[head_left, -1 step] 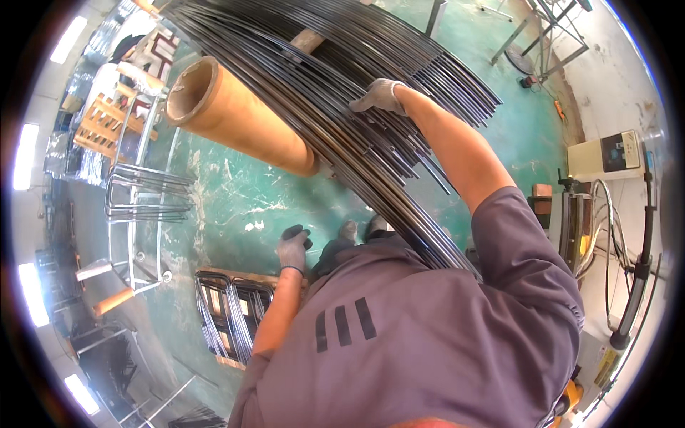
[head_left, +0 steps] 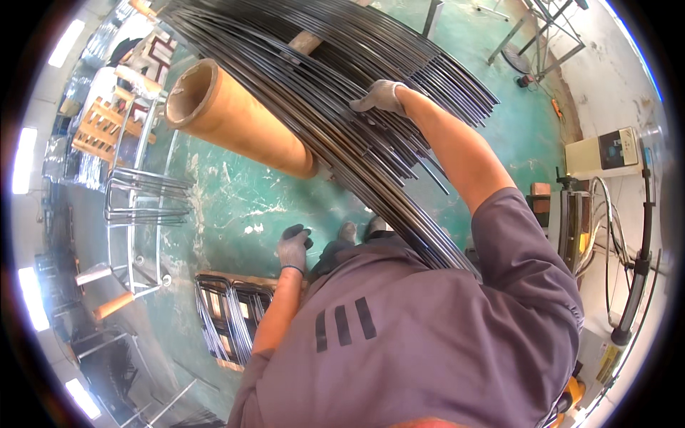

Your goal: The person repeatedly picks up straight metal rods from a rack, feeds them into a bending machine, and removes the bent rods. The person then stacks the finished bent rods onto a wooden pallet. This cycle is repeated continuously throughout the clip.

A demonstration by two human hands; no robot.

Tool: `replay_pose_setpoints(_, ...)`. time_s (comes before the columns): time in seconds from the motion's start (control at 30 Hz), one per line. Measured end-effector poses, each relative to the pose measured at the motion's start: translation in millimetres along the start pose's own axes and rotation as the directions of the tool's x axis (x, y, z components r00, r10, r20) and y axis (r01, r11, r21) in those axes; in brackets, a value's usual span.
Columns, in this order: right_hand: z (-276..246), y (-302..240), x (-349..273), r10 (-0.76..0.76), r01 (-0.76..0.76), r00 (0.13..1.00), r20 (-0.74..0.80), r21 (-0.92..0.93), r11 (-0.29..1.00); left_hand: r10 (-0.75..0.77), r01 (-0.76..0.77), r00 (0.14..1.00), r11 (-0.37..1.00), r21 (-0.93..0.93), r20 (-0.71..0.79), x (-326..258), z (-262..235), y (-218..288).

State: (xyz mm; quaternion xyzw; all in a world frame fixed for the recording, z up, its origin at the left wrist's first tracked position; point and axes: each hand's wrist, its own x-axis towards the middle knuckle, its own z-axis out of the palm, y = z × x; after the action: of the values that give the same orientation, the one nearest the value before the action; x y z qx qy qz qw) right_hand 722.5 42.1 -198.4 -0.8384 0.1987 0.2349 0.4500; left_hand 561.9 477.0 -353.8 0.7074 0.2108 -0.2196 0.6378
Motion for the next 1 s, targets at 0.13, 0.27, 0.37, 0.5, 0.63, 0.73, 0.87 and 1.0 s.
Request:
replay_pose_setpoints(0.13,-7.8,6.6,-19.8,0.046,-0.053,0.998,0.046,0.171,0.984,-0.004,0.000,0.994,0.999,0.043,0.107,12.6,13.6,13.6)
replay_pose_setpoints(0.27,-3.4,6.5,-30.0,0.135,-0.142,0.987,0.091,0.076,0.987,-0.009,-0.013,0.981,0.994,0.110,0.191,11.0,18.5,30.1)
replay_pose_setpoints(0.37,4.2,13.1,-46.7,0.097,-0.098,0.995,0.007,0.075,0.992,-0.014,-0.041,0.941,0.987,0.155,0.338,3.4,19.3,47.4)
replay_pose_setpoints(0.5,15.7,34.4,-94.4,0.107,-0.106,0.993,-0.051,0.018,0.994,-0.055,-0.064,0.805,0.982,0.179,0.591,-9.9,29.4,75.9)
replay_pose_setpoints(0.63,22.9,60.7,-167.4,0.122,-0.112,0.992,-0.032,0.219,0.969,-0.069,-0.076,0.672,0.984,0.162,0.737,-17.0,57.1,112.4)
replay_pose_setpoints(0.73,34.0,69.9,-221.7,0.185,-0.169,0.981,-0.052,0.222,0.960,-0.043,-0.011,0.591,0.998,0.061,0.805,-17.6,80.5,140.5)
replay_pose_setpoints(0.87,63.3,78.3,-314.9,0.258,-0.295,0.930,-0.263,-0.112,0.949,0.000,0.159,0.526,0.982,-0.098,0.851,-9.9,115.5,172.8)
replay_pose_setpoints(1.0,115.8,88.0,-432.2,0.325,-0.459,0.836,-0.441,-0.241,0.855,0.056,0.384,0.419,0.894,-0.233,0.906,3.1,154.2,207.6)
